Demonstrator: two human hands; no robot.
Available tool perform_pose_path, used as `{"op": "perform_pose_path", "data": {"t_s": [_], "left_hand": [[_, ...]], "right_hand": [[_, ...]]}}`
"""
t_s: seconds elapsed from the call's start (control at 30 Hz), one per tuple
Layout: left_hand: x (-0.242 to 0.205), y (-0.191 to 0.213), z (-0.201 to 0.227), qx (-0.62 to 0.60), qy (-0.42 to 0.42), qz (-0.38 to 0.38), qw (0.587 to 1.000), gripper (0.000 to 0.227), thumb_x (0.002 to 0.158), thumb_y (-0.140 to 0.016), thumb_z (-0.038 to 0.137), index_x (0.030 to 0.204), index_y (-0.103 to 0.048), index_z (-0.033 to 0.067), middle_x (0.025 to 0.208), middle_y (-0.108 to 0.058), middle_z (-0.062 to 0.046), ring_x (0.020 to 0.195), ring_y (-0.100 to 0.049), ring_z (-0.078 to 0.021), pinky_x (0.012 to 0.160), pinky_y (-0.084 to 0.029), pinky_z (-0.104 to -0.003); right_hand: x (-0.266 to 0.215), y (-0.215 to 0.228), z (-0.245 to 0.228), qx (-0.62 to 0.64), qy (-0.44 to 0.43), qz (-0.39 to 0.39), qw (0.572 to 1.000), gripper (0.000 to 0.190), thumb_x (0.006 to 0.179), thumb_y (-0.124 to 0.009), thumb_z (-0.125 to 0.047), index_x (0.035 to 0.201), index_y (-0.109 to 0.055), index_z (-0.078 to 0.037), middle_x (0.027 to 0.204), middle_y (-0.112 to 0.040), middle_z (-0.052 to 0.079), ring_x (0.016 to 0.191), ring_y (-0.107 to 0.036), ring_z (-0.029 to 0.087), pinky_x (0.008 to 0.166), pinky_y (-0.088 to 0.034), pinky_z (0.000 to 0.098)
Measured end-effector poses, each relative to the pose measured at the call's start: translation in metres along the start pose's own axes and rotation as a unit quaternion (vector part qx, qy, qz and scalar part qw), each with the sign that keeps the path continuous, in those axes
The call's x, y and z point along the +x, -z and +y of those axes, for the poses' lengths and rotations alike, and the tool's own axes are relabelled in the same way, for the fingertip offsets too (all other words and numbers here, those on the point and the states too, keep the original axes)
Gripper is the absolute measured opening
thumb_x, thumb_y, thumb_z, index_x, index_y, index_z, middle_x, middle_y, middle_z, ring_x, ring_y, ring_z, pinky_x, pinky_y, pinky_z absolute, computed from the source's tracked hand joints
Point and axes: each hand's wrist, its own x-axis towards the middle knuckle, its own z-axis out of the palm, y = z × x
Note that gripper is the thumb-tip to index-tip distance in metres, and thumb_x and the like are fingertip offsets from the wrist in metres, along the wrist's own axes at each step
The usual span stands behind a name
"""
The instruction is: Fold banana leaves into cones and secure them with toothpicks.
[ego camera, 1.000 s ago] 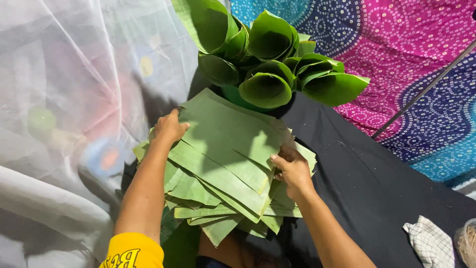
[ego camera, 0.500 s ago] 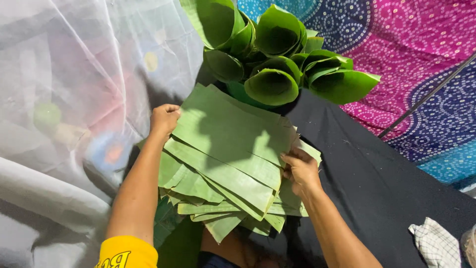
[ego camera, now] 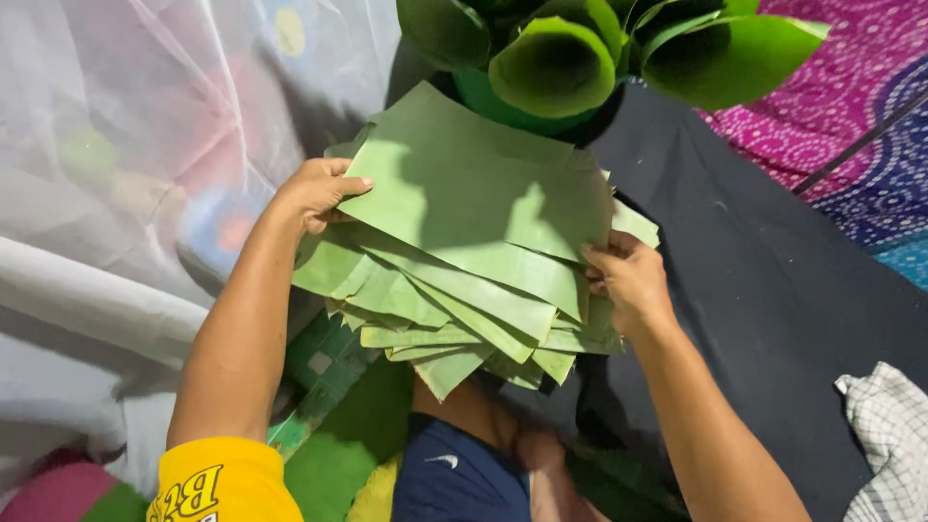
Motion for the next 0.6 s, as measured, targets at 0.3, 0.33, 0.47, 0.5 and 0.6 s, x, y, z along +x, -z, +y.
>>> {"op": "perform_pose_path", "data": {"t_s": [0.3,0.33,0.47,0.5,0.6], "left_hand": [[-0.046,-0.004,-0.017,-0.122,-0.059,-0.055,0.989,0.049,0.092,-0.065,0.006,0.139,-0.052,0.0117,0.121,-0.067,-0.006,0.105,-0.071,-0.0204,0.085,-0.066,-0.042],[-0.059,-0.010,-0.020,-0.121,-0.062,-0.057,0.989,0.049,0.092,-0.065,0.006,0.139,-0.052,0.0117,0.121,-0.067,-0.006,0.105,-0.071,-0.0204,0.085,-0.066,-0.042],[-0.110,-0.036,-0.041,-0.206,-0.063,-0.005,0.976,0.052,0.090,-0.063,0.003,0.140,-0.050,0.0122,0.121,-0.066,-0.010,0.102,-0.070,-0.0237,0.087,-0.062,-0.046],[-0.122,-0.045,-0.049,-0.232,-0.067,0.002,0.970,0.051,0.091,-0.062,0.004,0.141,-0.050,0.0119,0.121,-0.067,-0.010,0.102,-0.069,-0.0237,0.087,-0.060,-0.045],[-0.154,-0.072,-0.071,-0.279,-0.050,0.009,0.959,0.045,0.096,-0.061,0.007,0.140,-0.053,0.0040,0.122,-0.067,-0.013,0.105,-0.068,-0.0255,0.088,-0.058,-0.045]], "right_hand": [[-0.032,0.028,0.009,0.058,0.104,0.060,0.991,0.054,0.092,-0.073,-0.017,0.140,-0.054,-0.001,0.120,-0.066,0.006,0.098,-0.066,0.013,0.068,-0.053,0.0251],[-0.053,0.029,0.011,0.060,0.106,0.061,0.991,0.054,0.092,-0.073,-0.017,0.140,-0.054,-0.001,0.120,-0.066,0.006,0.098,-0.066,0.013,0.068,-0.053,0.0251],[-0.129,0.014,0.037,0.212,0.090,0.028,0.973,0.038,0.100,-0.070,-0.019,0.130,-0.064,0.004,0.100,-0.064,0.010,0.079,-0.058,0.015,0.064,-0.050,0.0270],[-0.147,0.007,0.049,0.266,0.032,-0.044,0.962,0.036,0.098,-0.070,-0.020,0.122,-0.066,0.007,0.091,-0.068,0.012,0.071,-0.062,0.018,0.060,-0.055,0.0306],[-0.183,-0.033,0.057,0.263,-0.150,-0.208,0.930,0.043,0.092,-0.069,-0.026,0.122,-0.069,0.006,0.093,-0.073,0.012,0.075,-0.068,0.018,0.061,-0.057,0.0298]]}}
